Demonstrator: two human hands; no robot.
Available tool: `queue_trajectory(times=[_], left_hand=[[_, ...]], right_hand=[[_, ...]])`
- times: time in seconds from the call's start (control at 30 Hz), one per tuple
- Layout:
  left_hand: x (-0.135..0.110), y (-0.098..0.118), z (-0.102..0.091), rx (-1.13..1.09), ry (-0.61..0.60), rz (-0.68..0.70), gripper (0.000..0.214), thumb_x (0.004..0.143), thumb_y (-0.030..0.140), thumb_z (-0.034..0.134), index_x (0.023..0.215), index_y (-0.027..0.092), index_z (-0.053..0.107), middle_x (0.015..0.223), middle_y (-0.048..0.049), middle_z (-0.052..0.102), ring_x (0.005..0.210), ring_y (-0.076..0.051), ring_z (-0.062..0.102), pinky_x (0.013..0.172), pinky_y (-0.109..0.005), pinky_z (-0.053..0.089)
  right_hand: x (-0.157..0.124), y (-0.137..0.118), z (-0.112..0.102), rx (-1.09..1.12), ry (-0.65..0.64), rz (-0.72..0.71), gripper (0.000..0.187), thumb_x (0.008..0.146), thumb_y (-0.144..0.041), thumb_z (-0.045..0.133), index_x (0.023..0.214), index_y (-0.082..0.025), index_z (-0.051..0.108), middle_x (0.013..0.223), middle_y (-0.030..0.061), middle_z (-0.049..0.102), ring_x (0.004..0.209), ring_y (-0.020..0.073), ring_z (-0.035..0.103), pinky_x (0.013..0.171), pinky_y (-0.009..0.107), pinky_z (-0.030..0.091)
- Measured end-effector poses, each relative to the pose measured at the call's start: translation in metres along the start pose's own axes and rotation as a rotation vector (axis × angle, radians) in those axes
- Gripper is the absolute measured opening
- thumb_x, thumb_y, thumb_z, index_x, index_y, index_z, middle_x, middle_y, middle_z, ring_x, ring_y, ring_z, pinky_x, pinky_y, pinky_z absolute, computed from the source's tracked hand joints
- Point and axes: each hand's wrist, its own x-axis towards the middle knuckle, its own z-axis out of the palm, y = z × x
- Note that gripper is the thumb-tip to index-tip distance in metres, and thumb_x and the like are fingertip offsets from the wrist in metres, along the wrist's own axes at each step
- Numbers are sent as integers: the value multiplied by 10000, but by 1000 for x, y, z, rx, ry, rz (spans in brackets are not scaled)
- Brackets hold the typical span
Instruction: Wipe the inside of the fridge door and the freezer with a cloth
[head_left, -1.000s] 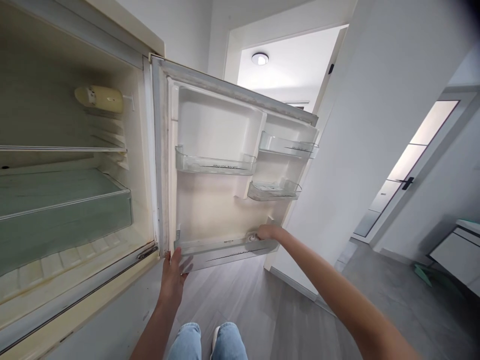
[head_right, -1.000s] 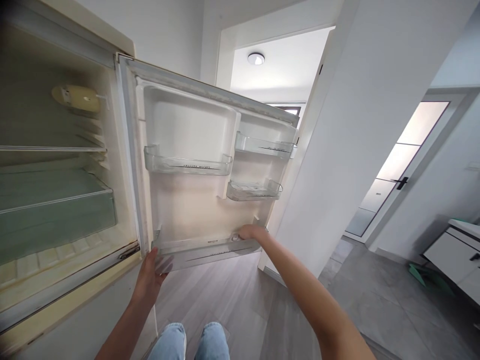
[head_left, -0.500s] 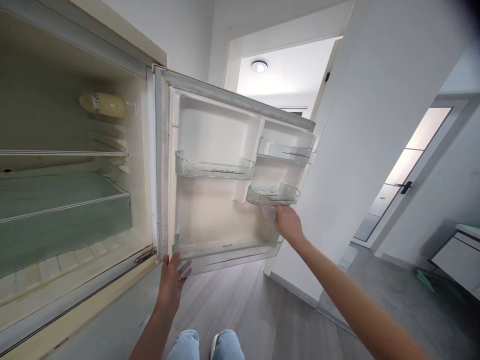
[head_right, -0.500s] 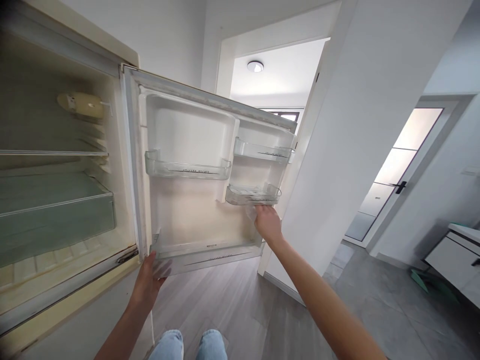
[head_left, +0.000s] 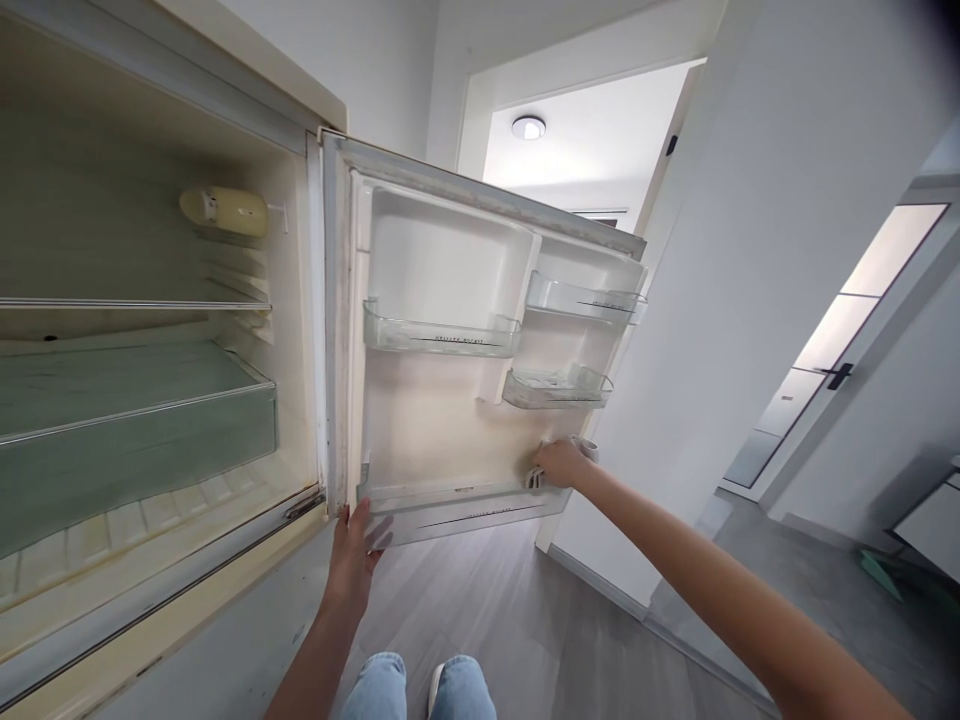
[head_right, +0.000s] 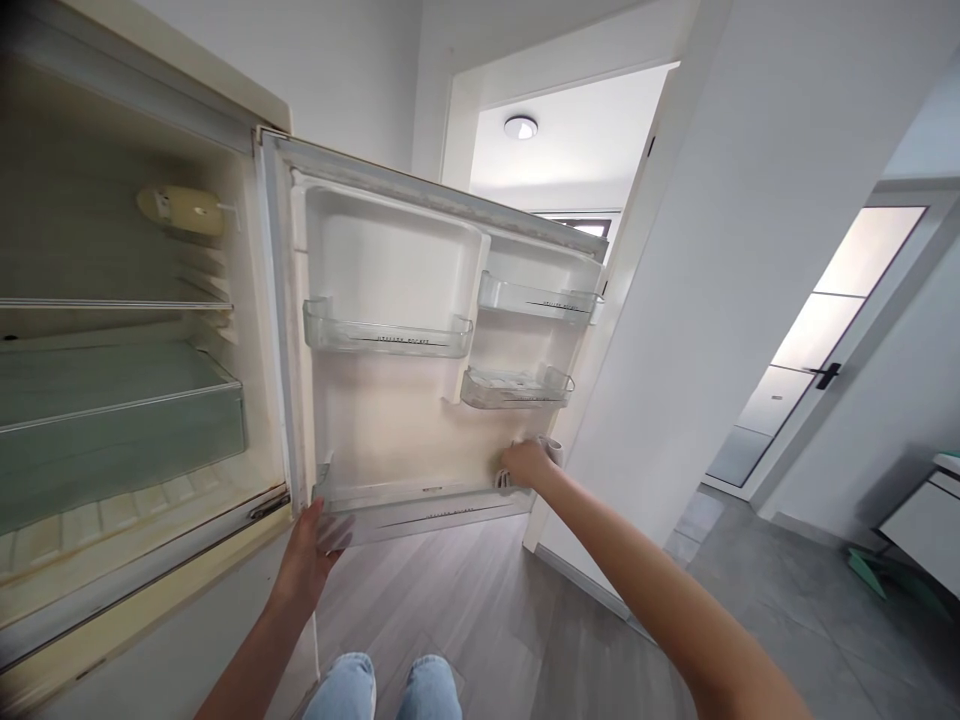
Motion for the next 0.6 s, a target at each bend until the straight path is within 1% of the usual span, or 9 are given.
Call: queue_trajectory(times=[0.13,0.17,0.2,0.3,0.37,0.43,0.47,0.53,0.6], left_hand=[[0,1,0,33,7,-7,563,647,592,684,1126,348,516,1347,-8,526,936,-147,641,774,-307,478],[1,1,0,35,3,-5,558,650,589,682,1124,346,516,1348,-6,524,936,-145,639,775,-307,480],[1,1,-1,37,2,-7,558,651,589,680,1125,345,514,1355,-4,520,939,-145,637,775,-306,480],[2,0,-3,43,9,-20,575,656,598,671,1146,349,504,1370,0,513,961,-144,625,771,-300,477],[1,1,-5,43,7,-18,588,661,617,657,1165,359,503,1373,2,519,987,-146,613,775,-296,475],[0,2,-6,42,5,-20,618,656,631,654,1195,372,497,1391,4,514,1028,-155,602,793,-298,475],[-1,2,-6,43,6,-27,636,652,637,654,1210,378,492,1402,4,509,1049,-163,598,802,-301,475],[-1,3,-8,50,11,-42,655,645,642,656,1227,392,489,1417,9,504,1078,-178,593,810,-308,475],[-1,4,-10,53,6,-43,641,647,643,655,1221,401,504,1418,17,508,1083,-186,594,815,-315,478]], right_hand=[[2,-4,0,40,124,-48,337,757,-56,526,1040,-123,697,1061,198,689,1030,328,627,912,466,446],[1,-3,1,44,120,-47,334,767,-60,516,1040,-132,696,1065,194,689,1033,324,625,905,466,449],[1,-3,2,52,80,-33,321,774,-68,508,1019,-145,701,1059,185,692,1026,323,628,883,467,459],[3,-7,5,151,-120,37,256,769,-111,516,924,-158,714,1052,174,696,1014,347,631,820,492,480],[5,-14,6,230,-189,55,202,749,-143,538,848,-134,714,1041,196,693,1007,380,627,804,520,477],[6,-20,8,283,-206,59,167,739,-174,545,748,-118,702,998,210,695,976,390,632,793,522,476],[6,-22,8,309,-211,53,159,733,-181,547,703,-122,692,964,199,701,952,373,638,792,502,479],[3,-21,7,362,-227,35,141,709,-184,555,659,-140,679,903,149,713,896,312,649,785,429,486],[-5,-15,5,486,-215,25,138,699,-196,554,703,-157,686,901,99,717,851,248,646,759,352,484]])
